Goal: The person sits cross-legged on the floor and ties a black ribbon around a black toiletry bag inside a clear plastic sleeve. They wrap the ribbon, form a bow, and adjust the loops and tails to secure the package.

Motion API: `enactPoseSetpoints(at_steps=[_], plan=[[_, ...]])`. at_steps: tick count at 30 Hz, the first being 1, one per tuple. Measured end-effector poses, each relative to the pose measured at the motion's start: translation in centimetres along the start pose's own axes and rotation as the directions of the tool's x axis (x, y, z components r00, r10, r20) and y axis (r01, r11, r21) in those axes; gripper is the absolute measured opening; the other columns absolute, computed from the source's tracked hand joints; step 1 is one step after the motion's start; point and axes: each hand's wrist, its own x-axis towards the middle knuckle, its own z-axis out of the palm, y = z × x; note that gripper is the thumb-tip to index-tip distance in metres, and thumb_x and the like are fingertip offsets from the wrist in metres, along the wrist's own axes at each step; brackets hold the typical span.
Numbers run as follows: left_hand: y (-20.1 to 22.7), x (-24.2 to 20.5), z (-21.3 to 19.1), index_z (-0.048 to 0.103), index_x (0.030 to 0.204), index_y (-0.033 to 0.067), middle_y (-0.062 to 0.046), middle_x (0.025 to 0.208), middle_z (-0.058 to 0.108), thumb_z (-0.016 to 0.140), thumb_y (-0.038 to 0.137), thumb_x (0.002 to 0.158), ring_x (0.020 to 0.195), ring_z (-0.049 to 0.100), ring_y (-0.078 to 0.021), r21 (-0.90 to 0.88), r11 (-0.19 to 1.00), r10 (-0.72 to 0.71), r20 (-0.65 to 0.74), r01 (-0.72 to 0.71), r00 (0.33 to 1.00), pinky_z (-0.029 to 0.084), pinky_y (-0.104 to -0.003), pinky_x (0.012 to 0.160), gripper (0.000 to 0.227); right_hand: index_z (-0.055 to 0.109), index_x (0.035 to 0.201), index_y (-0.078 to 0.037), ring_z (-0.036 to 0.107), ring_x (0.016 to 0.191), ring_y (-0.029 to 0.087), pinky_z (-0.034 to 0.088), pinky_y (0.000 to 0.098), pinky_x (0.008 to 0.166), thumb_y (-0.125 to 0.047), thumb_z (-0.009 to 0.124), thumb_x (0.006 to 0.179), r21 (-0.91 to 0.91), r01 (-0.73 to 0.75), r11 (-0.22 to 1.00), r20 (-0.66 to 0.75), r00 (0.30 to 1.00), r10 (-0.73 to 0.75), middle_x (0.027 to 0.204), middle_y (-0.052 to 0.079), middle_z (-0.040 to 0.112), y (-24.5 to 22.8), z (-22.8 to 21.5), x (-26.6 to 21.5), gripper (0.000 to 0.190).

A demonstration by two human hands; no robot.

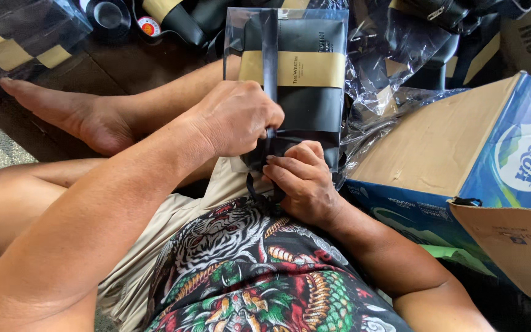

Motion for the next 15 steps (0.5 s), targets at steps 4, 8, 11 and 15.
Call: enactPoseSetpoints(at_steps=[4,8,11,15], plan=[[-0.6,0.7,1.6,0.075,0.077,0.0238,-0.006,0.07,0.07,0.076,0.02,0.084,0.075,0.071,-0.0356,-0.062,0.998,-0.023,-0.003,0.023,1.0,0.061,-0.049,0.069,0.007,0.073,0.086,-0.008,0.062,0.074,0.029,0.048,0.0439,0.077,-0.014,0.073,0.095,0.03,0.022,0.999,-0.012,1.0,-0.022,0.088,0.009,0.072,0.1,0.0,0.3,0.011],[-0.7,0.7,1.5,0.077,0.077,0.0301,-0.005,0.072,0.072,0.073,0.018,0.084,0.079,0.071,-0.0366,-0.196,0.979,-0.057,0.027,0.061,0.998,0.061,-0.049,0.071,0.014,0.074,0.087,-0.008,0.062,0.073,0.029,0.047,0.0439,0.076,-0.014,0.071,0.097,0.038,0.047,0.998,-0.023,0.999,-0.046,0.089,0.011,0.072,0.1,0.0,0.7,0.012],[-1.0,0.7,0.9,0.078,0.077,0.0306,-0.003,0.073,0.073,0.071,0.015,0.082,0.082,0.071,-0.0359,-0.279,0.956,-0.081,0.054,0.093,0.995,0.061,-0.049,0.074,0.017,0.075,0.089,-0.007,0.062,0.073,0.029,0.046,0.0436,0.076,-0.014,0.07,0.099,0.048,0.05,0.998,-0.033,0.998,-0.049,0.09,0.011,0.073,0.0,-0.1,1.0,0.013],[-1.1,0.6,-0.1,0.08,0.081,0.0318,-0.003,0.078,0.075,0.077,0.019,0.076,0.087,0.072,-0.0361,-0.302,0.942,-0.112,0.119,0.144,0.986,0.06,-0.05,0.076,0.015,0.076,0.091,-0.007,0.063,0.074,0.028,0.045,0.0432,0.077,-0.017,0.068,0.1,0.057,0.05,0.997,-0.02,0.999,-0.049,0.092,0.011,0.073,0.1,0.0,0.8,0.015]])
